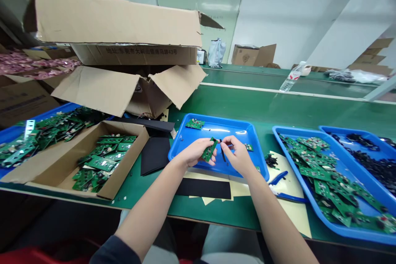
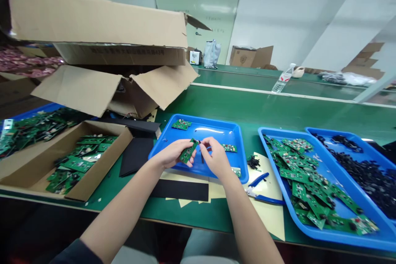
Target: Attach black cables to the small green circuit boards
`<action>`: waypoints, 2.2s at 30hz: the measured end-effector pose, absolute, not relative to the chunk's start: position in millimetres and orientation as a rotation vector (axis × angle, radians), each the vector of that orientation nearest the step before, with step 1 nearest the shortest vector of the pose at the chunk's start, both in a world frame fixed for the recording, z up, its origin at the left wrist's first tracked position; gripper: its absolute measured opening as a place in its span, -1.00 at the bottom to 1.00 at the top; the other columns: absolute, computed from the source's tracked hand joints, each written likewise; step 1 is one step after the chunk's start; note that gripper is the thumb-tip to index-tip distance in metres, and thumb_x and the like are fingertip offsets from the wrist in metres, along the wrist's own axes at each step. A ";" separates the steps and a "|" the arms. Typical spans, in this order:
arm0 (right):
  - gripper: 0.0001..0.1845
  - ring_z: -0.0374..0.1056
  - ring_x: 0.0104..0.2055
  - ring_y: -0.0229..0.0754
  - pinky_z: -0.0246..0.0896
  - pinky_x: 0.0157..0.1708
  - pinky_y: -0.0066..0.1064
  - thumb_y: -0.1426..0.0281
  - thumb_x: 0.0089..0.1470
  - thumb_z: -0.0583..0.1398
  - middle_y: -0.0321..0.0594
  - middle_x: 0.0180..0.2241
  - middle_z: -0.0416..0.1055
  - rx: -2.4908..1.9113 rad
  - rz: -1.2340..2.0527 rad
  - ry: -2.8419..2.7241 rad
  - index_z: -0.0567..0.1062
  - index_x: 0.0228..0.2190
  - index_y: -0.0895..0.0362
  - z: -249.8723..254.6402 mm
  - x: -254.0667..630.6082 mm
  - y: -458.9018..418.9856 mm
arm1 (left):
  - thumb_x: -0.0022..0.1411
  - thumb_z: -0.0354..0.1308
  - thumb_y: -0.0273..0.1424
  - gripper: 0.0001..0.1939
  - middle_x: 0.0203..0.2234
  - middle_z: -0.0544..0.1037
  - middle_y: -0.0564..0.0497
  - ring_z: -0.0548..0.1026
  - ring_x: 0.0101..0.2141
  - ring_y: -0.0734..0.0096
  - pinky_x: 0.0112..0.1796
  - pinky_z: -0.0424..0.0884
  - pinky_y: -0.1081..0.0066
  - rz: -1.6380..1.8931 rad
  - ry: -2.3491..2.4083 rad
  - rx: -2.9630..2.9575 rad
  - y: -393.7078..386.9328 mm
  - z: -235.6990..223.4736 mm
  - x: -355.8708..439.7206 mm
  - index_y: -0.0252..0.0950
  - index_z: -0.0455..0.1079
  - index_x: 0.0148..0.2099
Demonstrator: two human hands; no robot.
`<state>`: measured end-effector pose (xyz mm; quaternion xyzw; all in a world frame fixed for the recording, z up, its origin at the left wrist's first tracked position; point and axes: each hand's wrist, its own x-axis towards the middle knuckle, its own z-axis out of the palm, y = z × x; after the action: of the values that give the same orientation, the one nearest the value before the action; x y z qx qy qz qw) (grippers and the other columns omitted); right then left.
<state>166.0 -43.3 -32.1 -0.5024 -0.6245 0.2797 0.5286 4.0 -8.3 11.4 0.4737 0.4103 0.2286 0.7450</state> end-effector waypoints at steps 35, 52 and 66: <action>-0.83 0.30 -0.38 -0.16 0.17 -0.31 -0.32 0.33 0.13 0.03 -0.18 -0.44 0.37 -1.353 0.436 -1.756 0.32 -0.44 0.12 -36.4 159.7 -45.6 | 0.38 -0.04 -0.29 -0.61 -0.65 0.35 0.11 0.35 -0.62 0.59 -0.52 0.33 0.52 0.525 0.922 1.345 -9.4 -9.4 15.3 -0.39 0.26 -0.47; -0.76 0.33 -0.42 -0.17 0.25 -0.40 -0.33 0.20 0.03 0.13 -0.18 -0.44 0.38 -1.391 0.628 -1.458 0.33 -0.41 0.14 -42.3 158.6 -41.0 | 0.38 -0.05 -0.25 -0.59 -0.65 0.30 0.14 0.29 -0.66 0.62 -0.57 0.22 0.54 0.671 0.865 1.471 -7.6 -14.5 16.3 -0.38 0.22 -0.47; -0.65 0.36 -0.44 -0.16 0.28 -0.38 -0.33 0.13 0.09 0.12 -0.16 -0.48 0.44 -1.294 0.629 -1.492 0.45 -0.47 0.16 -33.1 157.9 -43.6 | 0.34 -0.08 -0.08 -0.54 -0.66 0.31 0.13 0.26 -0.70 0.62 -0.62 0.18 0.54 0.829 0.912 1.366 -5.0 -10.4 12.3 -0.36 0.24 -0.42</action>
<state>157.9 -43.6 -33.1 -0.5374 -0.6196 0.2612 0.5091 12.3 -5.0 -10.4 0.5908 0.3944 0.3584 0.6058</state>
